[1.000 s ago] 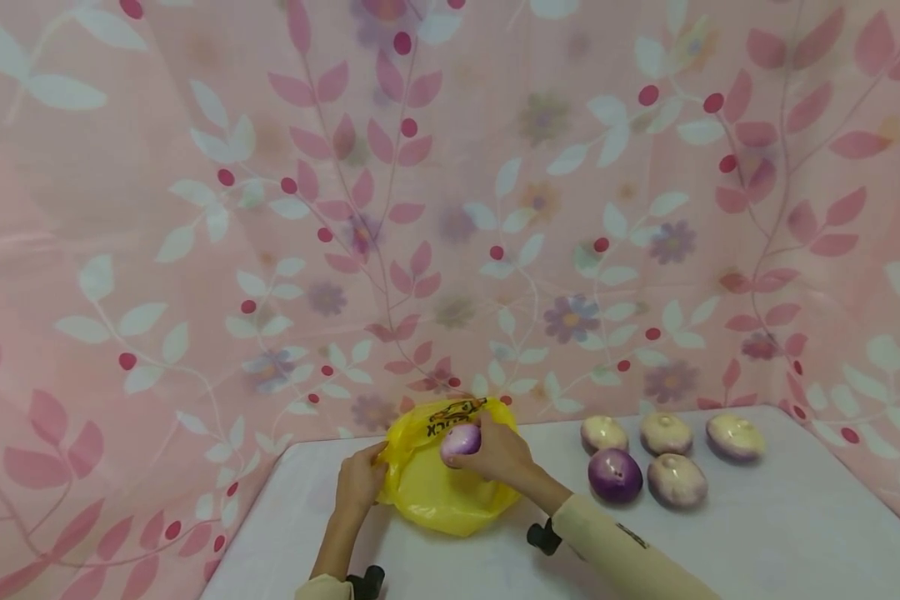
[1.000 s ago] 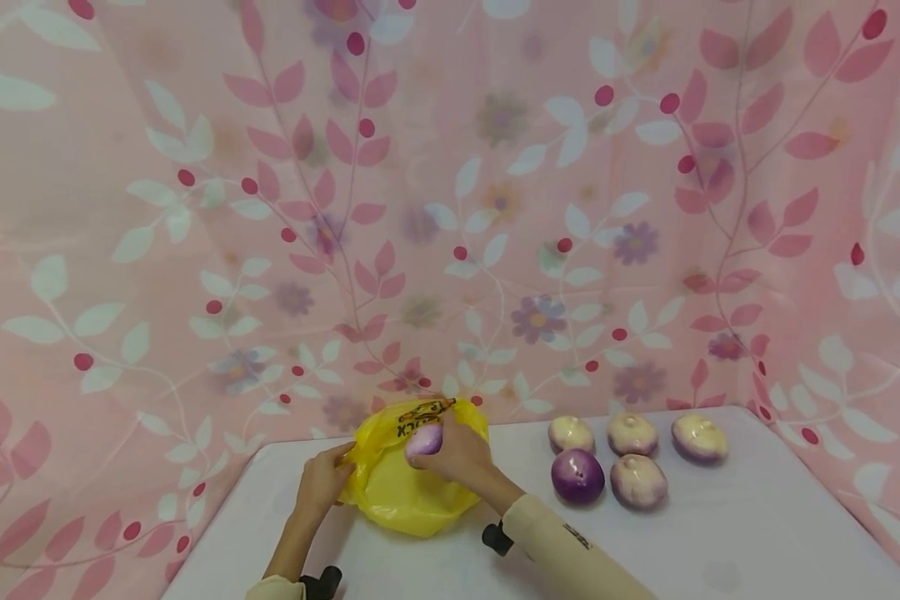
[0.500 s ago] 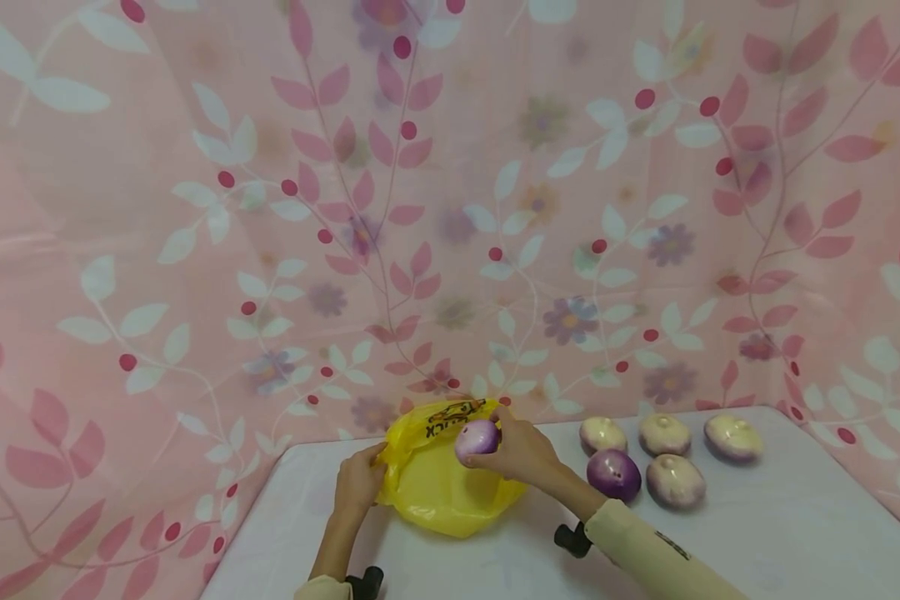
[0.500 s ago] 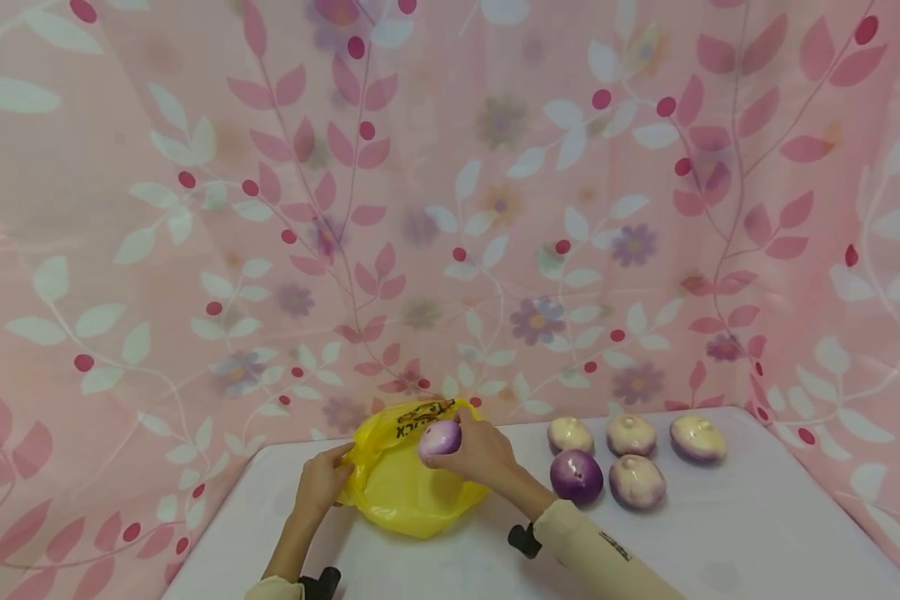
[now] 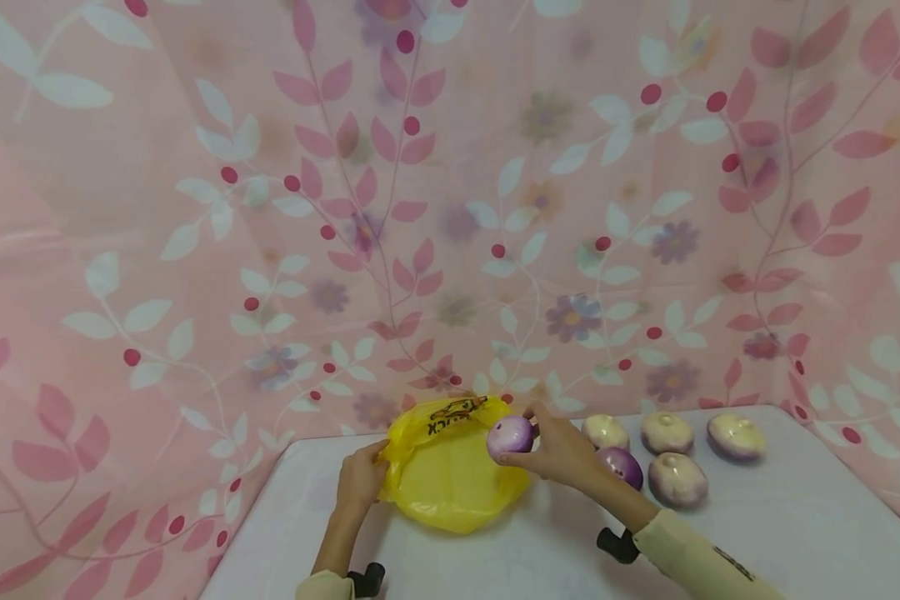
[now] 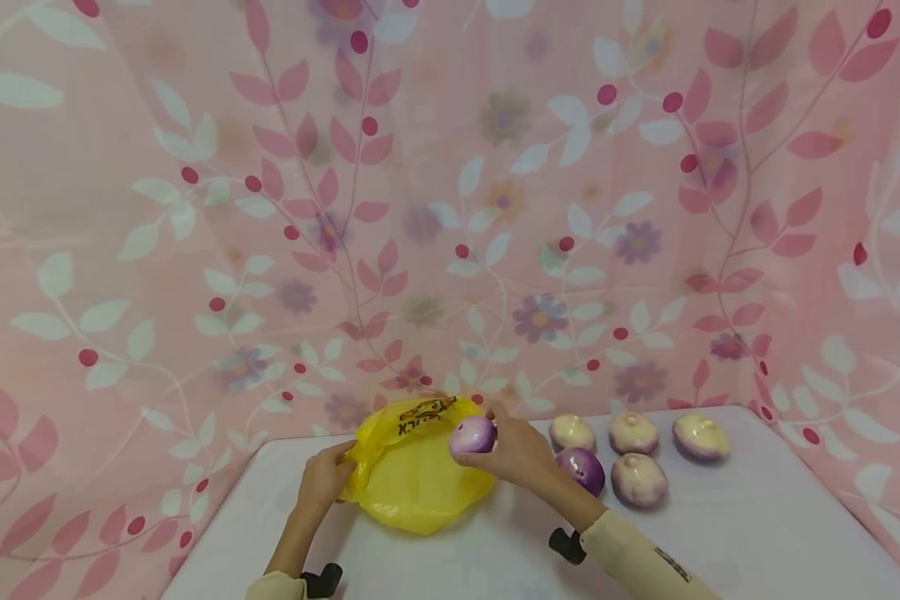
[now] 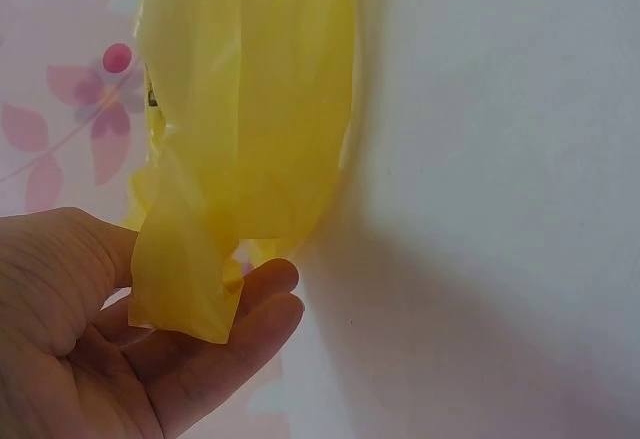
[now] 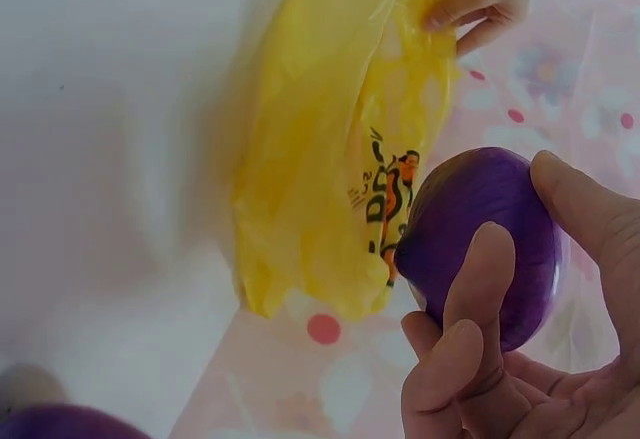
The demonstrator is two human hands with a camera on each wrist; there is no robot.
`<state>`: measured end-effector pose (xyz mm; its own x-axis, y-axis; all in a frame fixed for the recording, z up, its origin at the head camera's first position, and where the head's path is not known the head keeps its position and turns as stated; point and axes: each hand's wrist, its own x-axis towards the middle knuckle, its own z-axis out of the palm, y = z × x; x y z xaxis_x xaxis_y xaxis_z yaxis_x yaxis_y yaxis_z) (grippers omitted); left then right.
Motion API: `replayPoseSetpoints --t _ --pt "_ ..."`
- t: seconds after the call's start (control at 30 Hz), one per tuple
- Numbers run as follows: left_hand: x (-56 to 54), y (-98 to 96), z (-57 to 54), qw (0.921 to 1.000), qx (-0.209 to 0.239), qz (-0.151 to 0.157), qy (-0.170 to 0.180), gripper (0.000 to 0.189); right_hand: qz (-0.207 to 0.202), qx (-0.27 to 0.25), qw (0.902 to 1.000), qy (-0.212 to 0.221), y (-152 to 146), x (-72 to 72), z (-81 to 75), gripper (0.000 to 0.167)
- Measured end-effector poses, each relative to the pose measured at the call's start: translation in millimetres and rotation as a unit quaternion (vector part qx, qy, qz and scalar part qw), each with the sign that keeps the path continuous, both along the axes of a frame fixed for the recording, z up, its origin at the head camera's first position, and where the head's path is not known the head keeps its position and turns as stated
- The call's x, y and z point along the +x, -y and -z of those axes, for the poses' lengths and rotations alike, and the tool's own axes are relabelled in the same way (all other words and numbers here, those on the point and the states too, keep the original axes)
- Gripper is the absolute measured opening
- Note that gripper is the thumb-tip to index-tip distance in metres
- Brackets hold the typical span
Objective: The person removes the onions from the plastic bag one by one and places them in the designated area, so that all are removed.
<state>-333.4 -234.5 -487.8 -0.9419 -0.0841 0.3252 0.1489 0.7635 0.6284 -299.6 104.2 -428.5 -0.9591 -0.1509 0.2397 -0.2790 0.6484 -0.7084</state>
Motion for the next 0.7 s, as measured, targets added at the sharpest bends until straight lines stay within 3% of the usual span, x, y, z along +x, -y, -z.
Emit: replayPoseSetpoints --t 0.37,0.7 --pt "-3.3 -0.6 -0.3 0.9999 -0.008 0.003 -0.008 0.036 0.004 -0.016 0.9999 0.002 -35 13.6 -4.1 0.072" --pt "-2.8 0.9 1.3 1.0 -0.007 0.005 0.001 0.036 0.033 0.039 0.9985 -0.019 -66 23.4 -7.1 0.079"
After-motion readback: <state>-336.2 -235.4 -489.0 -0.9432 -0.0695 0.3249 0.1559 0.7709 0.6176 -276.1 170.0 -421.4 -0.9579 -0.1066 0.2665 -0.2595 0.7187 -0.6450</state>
